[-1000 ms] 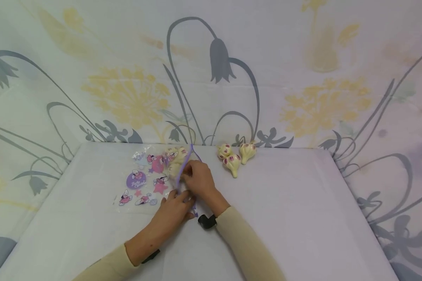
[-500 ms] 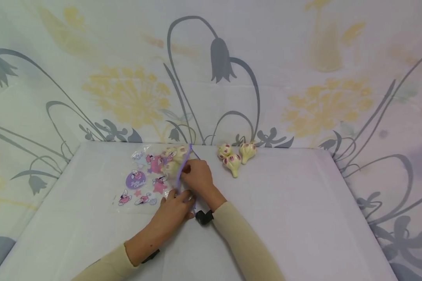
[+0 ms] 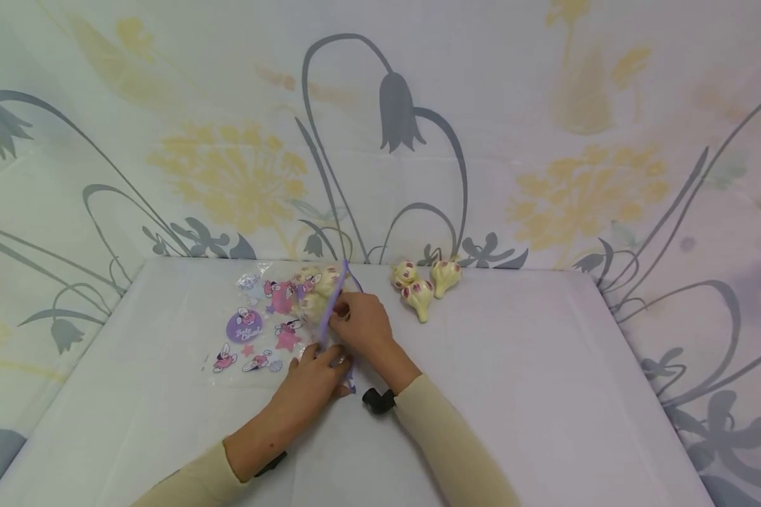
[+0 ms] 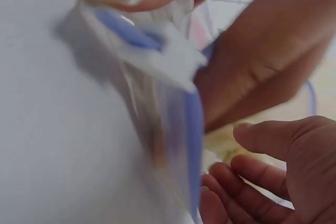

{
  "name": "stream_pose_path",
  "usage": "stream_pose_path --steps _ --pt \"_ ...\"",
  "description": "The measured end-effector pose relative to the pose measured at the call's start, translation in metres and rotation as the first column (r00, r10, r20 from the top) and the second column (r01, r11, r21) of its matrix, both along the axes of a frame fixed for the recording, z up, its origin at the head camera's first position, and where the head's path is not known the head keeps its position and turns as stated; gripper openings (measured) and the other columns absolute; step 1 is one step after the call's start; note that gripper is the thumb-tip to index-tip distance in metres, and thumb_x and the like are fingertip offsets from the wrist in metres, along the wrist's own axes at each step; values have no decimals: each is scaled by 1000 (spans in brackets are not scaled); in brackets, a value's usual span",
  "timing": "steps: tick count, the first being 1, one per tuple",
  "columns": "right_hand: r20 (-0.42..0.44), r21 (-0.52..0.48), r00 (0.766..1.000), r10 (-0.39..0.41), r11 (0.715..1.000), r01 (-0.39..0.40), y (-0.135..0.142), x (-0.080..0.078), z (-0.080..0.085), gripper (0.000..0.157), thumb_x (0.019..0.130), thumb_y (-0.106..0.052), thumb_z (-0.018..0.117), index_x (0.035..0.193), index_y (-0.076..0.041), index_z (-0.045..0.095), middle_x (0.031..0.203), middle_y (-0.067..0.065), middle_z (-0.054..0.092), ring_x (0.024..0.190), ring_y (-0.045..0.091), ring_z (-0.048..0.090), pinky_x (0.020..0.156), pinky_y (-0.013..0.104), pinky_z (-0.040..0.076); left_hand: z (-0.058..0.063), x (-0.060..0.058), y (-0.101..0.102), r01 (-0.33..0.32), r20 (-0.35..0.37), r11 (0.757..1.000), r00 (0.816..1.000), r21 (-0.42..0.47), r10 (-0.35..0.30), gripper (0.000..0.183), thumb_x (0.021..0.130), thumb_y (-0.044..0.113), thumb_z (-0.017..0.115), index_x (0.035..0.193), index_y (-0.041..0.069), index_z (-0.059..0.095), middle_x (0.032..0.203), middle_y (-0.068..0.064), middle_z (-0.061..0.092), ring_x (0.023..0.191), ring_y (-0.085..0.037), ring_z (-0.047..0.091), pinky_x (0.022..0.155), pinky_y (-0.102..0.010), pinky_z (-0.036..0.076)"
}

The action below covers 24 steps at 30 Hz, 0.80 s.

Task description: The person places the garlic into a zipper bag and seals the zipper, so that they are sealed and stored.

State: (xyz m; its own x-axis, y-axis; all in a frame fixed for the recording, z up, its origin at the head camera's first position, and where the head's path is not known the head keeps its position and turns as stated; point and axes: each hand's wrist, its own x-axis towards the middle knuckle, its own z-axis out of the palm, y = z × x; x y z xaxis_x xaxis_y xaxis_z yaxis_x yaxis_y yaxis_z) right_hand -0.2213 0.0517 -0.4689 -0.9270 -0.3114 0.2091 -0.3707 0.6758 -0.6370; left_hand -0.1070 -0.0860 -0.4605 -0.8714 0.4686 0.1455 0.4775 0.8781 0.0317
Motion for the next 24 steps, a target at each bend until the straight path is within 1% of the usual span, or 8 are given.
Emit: stream_pose_path --steps 3,8,11,15,16,18,22,24 --pt "-1 -20 1000 -14 1000 14 8 6 6 10 90 -14 83 94 -7 77 89 4 76 78 17 72 73 34 60 1 0 0 -6 20 1000 1000 -11 7 49 90 45 80 129 16 76 130 -3 64 118 -39 60 77 -63 62" --pt "-49 -44 998 -36 998 34 26 13 14 19 91 -15 84 104 -3 76 97 9 76 88 25 73 79 41 61 1 0 0 -9 23 1000 1000 -20 9 51 89 46 81 130 17 76 128 -5 64 117 -39 61 77 -62 62" --pt "-83 -62 995 -55 997 50 37 14 21 23 91 -14 83 109 -1 75 100 11 76 94 29 72 79 44 61 0 -1 0 -10 32 1000 999 -10 11 52 88 45 81 131 17 75 129 -5 64 117 -40 61 78 -62 62" --pt "-160 -62 984 -74 996 64 53 11 29 27 89 -13 85 111 -1 75 105 13 75 99 33 70 80 45 60 0 -2 0 -15 37 1000 999 -5 15 53 88 45 81 132 16 75 130 -6 65 118 -41 61 80 -63 61" --pt "-179 -63 980 -83 995 72 58 10 30 28 89 -12 85 112 -1 75 106 13 75 99 34 70 82 45 59 -1 -1 0 -13 34 1000 999 -3 13 53 88 44 81 132 16 75 130 -6 65 118 -41 61 80 -63 61" --pt "-204 -62 973 -108 993 97 67 7 31 30 88 -13 86 112 -1 75 110 15 74 106 36 68 88 48 57 -1 -1 0 -9 26 1000 1000 -3 9 53 87 44 82 132 16 75 130 -6 65 118 -40 62 79 -63 62" --pt "-210 -67 962 -176 984 165 84 2 31 36 84 -11 89 113 3 73 119 19 70 115 40 63 98 53 52 -2 0 0 2 18 1000 1000 1 -2 53 88 44 81 132 16 74 128 -7 65 117 -41 62 78 -63 62" --pt "-207 -54 959 -193 981 186 92 -1 31 38 84 -10 89 115 4 72 122 20 68 119 41 60 103 55 49 -1 0 0 4 21 1000 1000 4 -4 52 88 43 81 132 15 74 129 -7 65 117 -41 62 78 -63 62"
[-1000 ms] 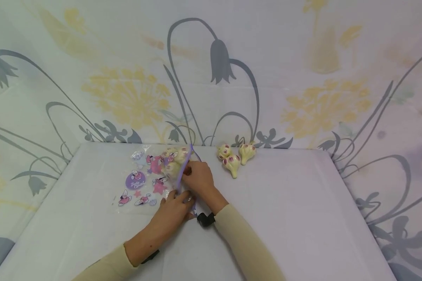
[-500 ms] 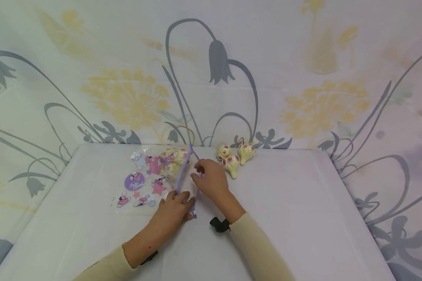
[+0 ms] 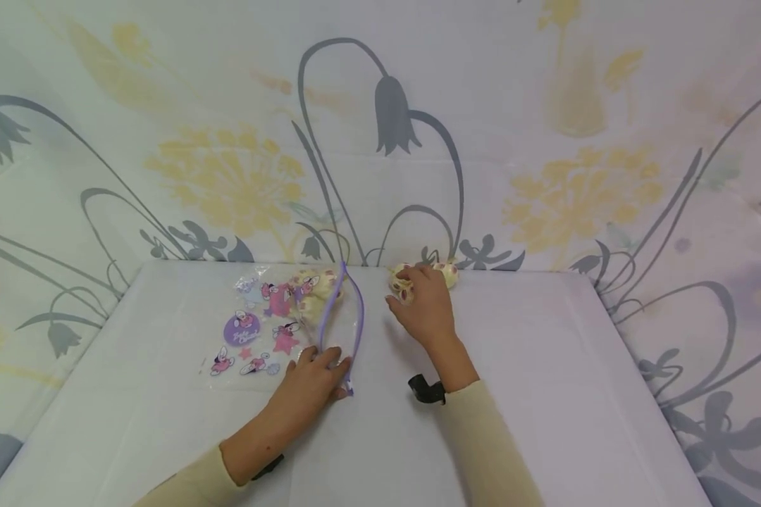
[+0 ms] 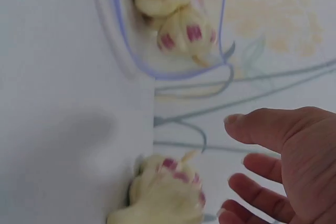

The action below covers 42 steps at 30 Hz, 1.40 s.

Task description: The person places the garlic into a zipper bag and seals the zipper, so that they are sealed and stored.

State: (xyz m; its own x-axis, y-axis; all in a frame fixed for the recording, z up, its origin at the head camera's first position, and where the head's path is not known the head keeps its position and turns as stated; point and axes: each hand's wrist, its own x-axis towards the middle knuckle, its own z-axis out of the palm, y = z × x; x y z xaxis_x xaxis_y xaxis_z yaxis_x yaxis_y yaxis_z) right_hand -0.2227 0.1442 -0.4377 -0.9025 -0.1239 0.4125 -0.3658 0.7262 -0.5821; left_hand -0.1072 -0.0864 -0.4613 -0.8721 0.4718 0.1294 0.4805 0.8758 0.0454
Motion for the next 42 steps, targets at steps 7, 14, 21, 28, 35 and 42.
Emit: stream_pose_path --steps 7,14,21,28,35,42 --pt "30 57 999 42 997 -44 19 -10 -4 46 86 -14 88 124 4 69 126 21 66 124 41 58 108 55 46 3 -1 -1 -10 51 1000 999 30 8 53 90 41 79 134 13 73 134 -10 64 120 -43 60 81 -65 60" --pt "43 98 999 20 995 -24 28 -13 -11 48 85 -16 89 124 4 69 119 19 65 109 36 60 98 53 50 3 -3 0 -14 93 999 996 42 10 52 91 39 79 135 12 72 135 -11 64 123 -45 58 84 -67 59" --pt "94 99 995 24 995 -34 30 -14 -17 45 83 -8 89 123 2 70 119 20 62 107 37 60 96 53 51 2 -3 -1 -13 90 999 996 34 10 52 91 39 79 135 13 72 135 -11 63 123 -44 58 84 -68 59" --pt "152 120 988 15 992 -34 30 -13 -18 43 84 -8 88 122 -2 69 126 21 63 119 42 61 105 57 49 0 -3 -1 -13 93 1000 996 25 11 52 91 39 79 136 13 72 135 -11 63 123 -44 58 85 -68 59" --pt "171 150 985 11 988 -37 33 -13 -17 43 84 -8 84 123 -3 67 127 21 67 122 42 62 107 58 48 -2 -3 1 -16 92 1000 996 11 15 52 91 41 79 135 14 72 134 -10 63 123 -44 58 84 -68 59" --pt "182 146 983 16 988 -43 36 -10 -17 42 85 -7 81 123 -2 64 124 21 67 117 41 62 104 57 49 -1 -2 1 -18 94 1000 995 21 16 52 90 40 79 135 14 72 134 -10 63 123 -44 58 85 -68 59"
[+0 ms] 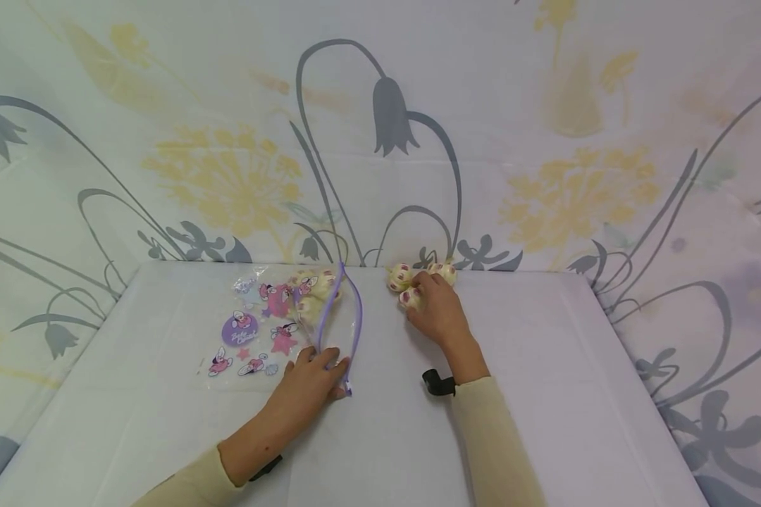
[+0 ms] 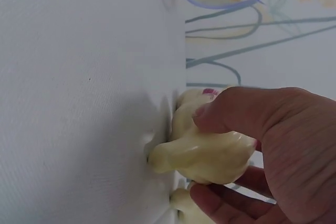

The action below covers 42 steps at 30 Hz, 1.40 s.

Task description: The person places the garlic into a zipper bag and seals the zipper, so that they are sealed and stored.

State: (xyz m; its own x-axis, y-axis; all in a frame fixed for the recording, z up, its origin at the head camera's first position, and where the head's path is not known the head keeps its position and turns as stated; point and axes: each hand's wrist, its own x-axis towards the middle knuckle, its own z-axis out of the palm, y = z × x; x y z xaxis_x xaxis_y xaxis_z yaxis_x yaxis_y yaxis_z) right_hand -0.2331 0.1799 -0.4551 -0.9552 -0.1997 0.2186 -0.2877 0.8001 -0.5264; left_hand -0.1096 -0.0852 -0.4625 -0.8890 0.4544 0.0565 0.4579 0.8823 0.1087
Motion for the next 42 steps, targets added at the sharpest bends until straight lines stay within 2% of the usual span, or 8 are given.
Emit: stream_pose_path --steps 7,15,19,23,28,33,42 --pt "-3 -20 1000 12 1000 -12 4 0 -2 42 83 -8 76 122 -2 62 123 20 66 115 40 61 102 57 49 0 1 0 2 2 1000 1000 7 -2 52 90 40 80 135 14 72 134 -11 63 124 -44 58 85 -69 58" --pt "32 -63 999 32 998 -30 6 0 3 44 81 -7 75 120 0 56 111 17 61 98 34 56 89 50 48 0 1 0 6 2 1000 1000 7 -6 52 91 40 79 135 14 72 134 -11 63 123 -44 58 85 -69 59" --pt "60 -88 997 56 995 -51 6 1 7 56 80 -8 74 132 4 55 118 21 62 106 38 59 95 53 50 0 1 0 2 20 1000 1000 9 -2 52 91 39 79 136 14 72 136 -11 63 124 -45 58 86 -69 58" --pt "78 -76 993 86 994 -80 6 2 10 67 79 -9 72 142 7 57 123 22 61 104 35 58 91 50 49 1 1 1 -1 35 1000 999 13 1 52 92 39 79 136 14 71 137 -11 63 125 -46 57 87 -70 58" --pt "102 -62 990 102 993 -96 4 4 12 57 78 -10 74 132 5 68 122 19 58 99 30 54 85 43 47 1 0 0 -5 29 1000 1000 11 5 52 91 39 79 136 14 72 136 -11 63 124 -45 57 86 -69 58" --pt "108 -83 988 109 992 -100 2 3 12 55 77 -13 75 129 3 67 126 19 62 106 31 57 90 45 48 4 1 0 -6 32 1000 999 14 6 52 91 39 79 136 13 72 136 -11 63 124 -45 58 86 -69 58" --pt "88 -200 981 175 968 -154 -2 3 10 49 77 -6 78 124 3 67 119 16 68 97 27 59 84 41 51 2 2 -1 7 -37 1000 999 6 -6 52 89 42 80 132 14 73 131 -10 65 119 -43 60 83 -66 60"
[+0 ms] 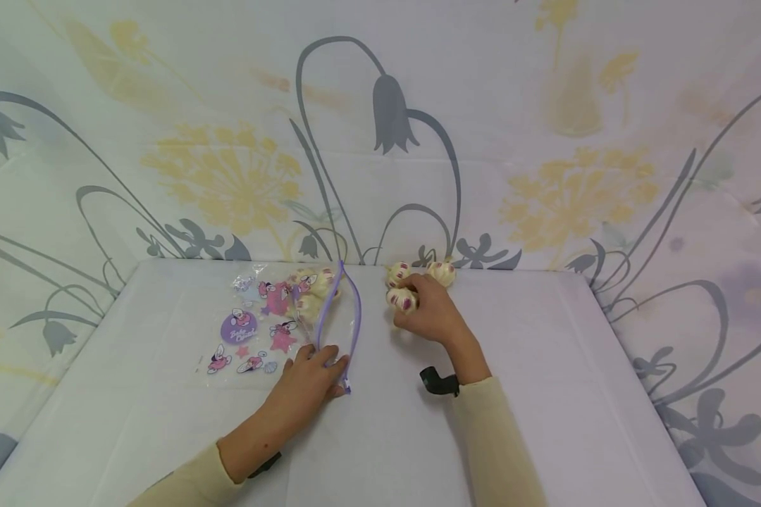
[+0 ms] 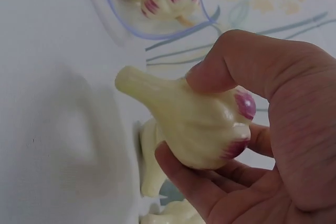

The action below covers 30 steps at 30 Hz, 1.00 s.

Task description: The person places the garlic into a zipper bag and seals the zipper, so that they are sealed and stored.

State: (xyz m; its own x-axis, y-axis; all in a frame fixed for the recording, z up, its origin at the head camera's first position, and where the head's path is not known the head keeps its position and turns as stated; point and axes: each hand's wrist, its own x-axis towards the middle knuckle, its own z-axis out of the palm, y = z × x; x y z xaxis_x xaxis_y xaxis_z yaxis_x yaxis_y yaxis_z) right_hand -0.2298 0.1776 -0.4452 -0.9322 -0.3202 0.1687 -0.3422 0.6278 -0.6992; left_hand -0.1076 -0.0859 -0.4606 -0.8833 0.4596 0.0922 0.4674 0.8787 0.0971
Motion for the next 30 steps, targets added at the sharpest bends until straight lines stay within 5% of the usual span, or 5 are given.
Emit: stream_pose_path --steps 7,22,30 --pt "-8 -58 999 32 998 -32 -6 1 -1 53 81 -8 88 127 2 66 127 16 68 112 33 66 100 51 57 -2 -1 -1 -4 4 1000 1000 8 4 52 89 41 81 132 14 73 131 -9 64 120 -43 59 83 -66 60" --pt "43 -212 992 118 972 -107 -21 3 -3 53 82 3 86 130 0 64 132 17 65 120 38 67 106 52 54 -2 -2 -2 -4 -3 1000 1000 10 4 52 88 42 82 131 14 74 130 -9 65 119 -43 60 82 -66 60" --pt "33 -195 988 149 971 -140 -36 5 -12 52 83 -4 89 129 -6 64 129 10 67 117 31 68 106 48 55 -2 -1 -1 -5 1 1000 1000 -6 5 52 90 44 80 132 15 74 131 -9 65 120 -43 60 82 -65 60"
